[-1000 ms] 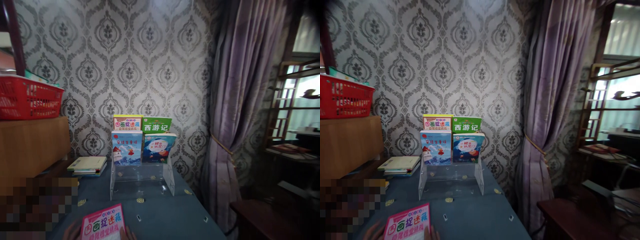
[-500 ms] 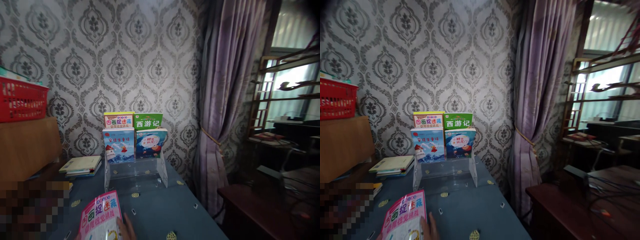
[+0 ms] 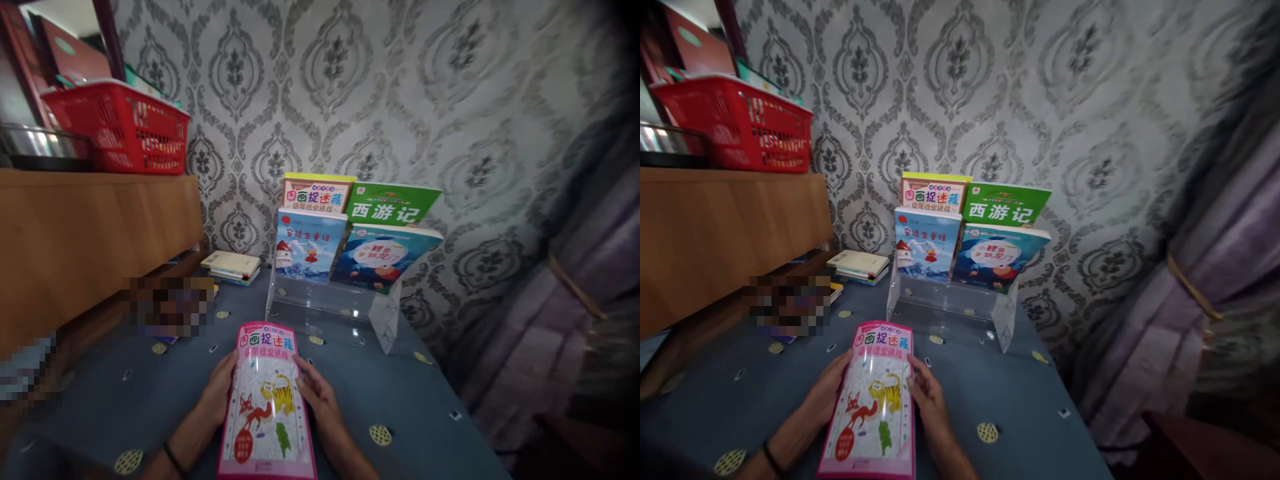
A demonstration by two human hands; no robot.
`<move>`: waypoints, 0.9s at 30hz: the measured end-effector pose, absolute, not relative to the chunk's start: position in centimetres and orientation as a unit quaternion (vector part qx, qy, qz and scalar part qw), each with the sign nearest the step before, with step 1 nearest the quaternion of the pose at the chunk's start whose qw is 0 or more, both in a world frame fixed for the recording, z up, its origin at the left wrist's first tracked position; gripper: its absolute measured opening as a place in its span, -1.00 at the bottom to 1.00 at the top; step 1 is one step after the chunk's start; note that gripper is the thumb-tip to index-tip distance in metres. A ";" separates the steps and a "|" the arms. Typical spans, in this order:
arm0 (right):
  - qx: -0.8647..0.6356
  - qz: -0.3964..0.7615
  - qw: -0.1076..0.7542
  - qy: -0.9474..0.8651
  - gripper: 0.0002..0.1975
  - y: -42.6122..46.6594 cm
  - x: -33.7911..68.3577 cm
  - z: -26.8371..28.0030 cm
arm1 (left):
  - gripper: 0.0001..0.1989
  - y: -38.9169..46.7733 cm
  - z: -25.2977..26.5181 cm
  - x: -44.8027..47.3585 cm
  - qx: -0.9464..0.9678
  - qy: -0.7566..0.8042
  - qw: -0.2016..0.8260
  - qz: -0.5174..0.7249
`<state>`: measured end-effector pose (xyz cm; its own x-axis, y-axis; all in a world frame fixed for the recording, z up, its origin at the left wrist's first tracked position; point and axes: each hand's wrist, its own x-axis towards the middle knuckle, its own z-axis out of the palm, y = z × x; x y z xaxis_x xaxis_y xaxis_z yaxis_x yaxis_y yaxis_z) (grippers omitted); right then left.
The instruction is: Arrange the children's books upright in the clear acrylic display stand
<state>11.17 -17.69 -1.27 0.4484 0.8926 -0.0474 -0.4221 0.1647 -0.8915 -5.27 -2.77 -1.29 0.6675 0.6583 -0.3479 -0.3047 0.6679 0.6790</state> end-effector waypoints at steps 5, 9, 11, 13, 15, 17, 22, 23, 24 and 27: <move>-0.455 0.466 0.721 -0.237 -0.40 -17.7 10.9 -0.9 | -0.62 -2.4 -0.8 -5.5 0.330 0.298 0.842 0.304; -0.466 0.470 0.714 -0.229 -0.37 -17.8 10.8 -0.4 | -0.58 -1.9 -0.9 -5.6 0.346 0.290 0.836 0.312; -0.465 0.470 0.716 -0.227 -0.38 -17.8 10.7 -0.1 | -0.60 -1.7 -0.9 -5.7 0.355 0.301 0.828 0.314; -0.466 0.469 0.715 -0.229 -0.40 -17.8 10.6 0.1 | -0.63 -1.6 -0.7 -5.8 0.360 0.314 0.822 0.310; -0.472 0.467 0.710 -0.234 -0.40 -17.8 10.6 0.2 | -0.64 -1.5 -0.4 -6.0 0.362 0.325 0.821 0.300; -0.476 0.465 0.708 -0.236 -0.38 -17.8 10.6 0.2 | -0.64 -1.4 -0.1 -6.0 0.363 0.331 0.822 0.289; -0.470 0.467 0.710 -0.236 -0.35 -17.7 10.6 -0.1 | -0.65 -1.5 0.3 -5.9 0.371 0.343 0.815 0.284; -0.471 0.468 0.709 -0.238 -0.35 -17.7 10.7 -0.1 | -0.66 -1.6 0.3 -5.8 0.374 0.345 0.813 0.284; -0.471 0.469 0.708 -0.239 -0.35 -17.7 10.7 -0.1 | -0.67 -1.6 0.3 -5.8 0.377 0.347 0.811 0.282; -0.468 0.471 0.708 -0.240 -0.35 -17.7 10.7 -0.2 | -0.68 -1.6 0.3 -5.8 0.388 0.353 0.807 0.272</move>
